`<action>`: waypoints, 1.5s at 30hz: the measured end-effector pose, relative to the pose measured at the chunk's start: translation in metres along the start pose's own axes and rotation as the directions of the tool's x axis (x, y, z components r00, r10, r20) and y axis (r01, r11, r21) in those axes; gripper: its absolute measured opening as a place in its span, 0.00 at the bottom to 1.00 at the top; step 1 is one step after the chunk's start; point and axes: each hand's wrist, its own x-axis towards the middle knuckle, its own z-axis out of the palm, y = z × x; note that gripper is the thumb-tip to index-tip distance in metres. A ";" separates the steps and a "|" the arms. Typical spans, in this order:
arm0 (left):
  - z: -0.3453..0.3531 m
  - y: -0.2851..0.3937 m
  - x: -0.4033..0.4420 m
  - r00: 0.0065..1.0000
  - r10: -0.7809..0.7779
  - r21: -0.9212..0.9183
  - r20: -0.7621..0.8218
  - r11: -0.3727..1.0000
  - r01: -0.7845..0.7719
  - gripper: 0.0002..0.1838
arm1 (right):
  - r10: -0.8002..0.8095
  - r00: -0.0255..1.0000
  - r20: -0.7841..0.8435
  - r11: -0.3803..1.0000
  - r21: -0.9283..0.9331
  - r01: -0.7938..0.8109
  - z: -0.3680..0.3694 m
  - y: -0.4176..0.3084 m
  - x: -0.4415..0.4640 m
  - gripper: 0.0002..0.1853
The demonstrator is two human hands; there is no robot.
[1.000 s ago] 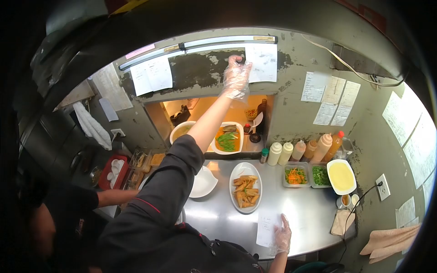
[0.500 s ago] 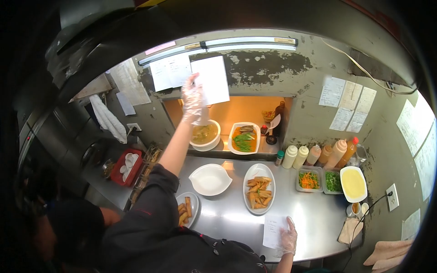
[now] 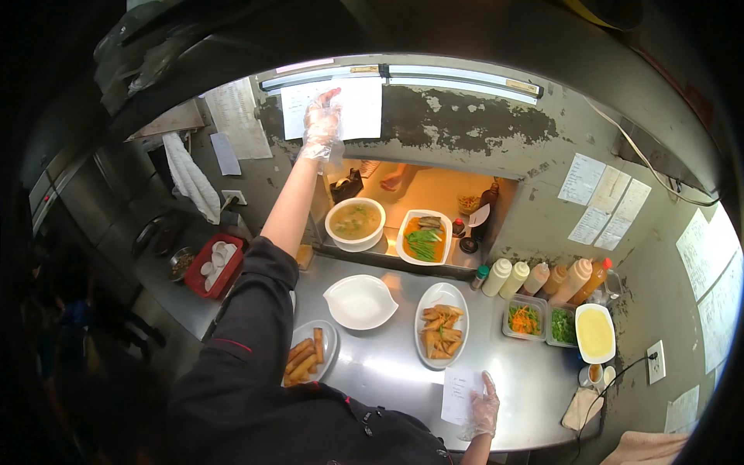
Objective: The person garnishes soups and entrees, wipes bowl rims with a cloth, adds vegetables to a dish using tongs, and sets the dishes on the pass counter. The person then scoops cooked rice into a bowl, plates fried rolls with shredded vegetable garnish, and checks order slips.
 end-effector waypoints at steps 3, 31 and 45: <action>0.005 -0.001 0.006 1.000 0.021 -0.072 -0.004 0.997 -0.022 0.18 | -0.117 0.993 0.029 0.993 0.017 0.117 -0.004 0.004 -0.009 0.33; -0.087 0.127 -0.422 0.097 -0.651 0.198 0.753 0.365 0.910 0.23 | -0.309 0.616 0.724 0.568 -0.379 0.731 0.144 -0.113 -0.012 0.15; -0.202 0.056 -0.550 0.103 -0.973 -0.367 0.209 0.020 0.930 0.16 | -0.386 0.844 0.372 -0.028 -0.919 0.393 0.192 -0.188 0.405 0.15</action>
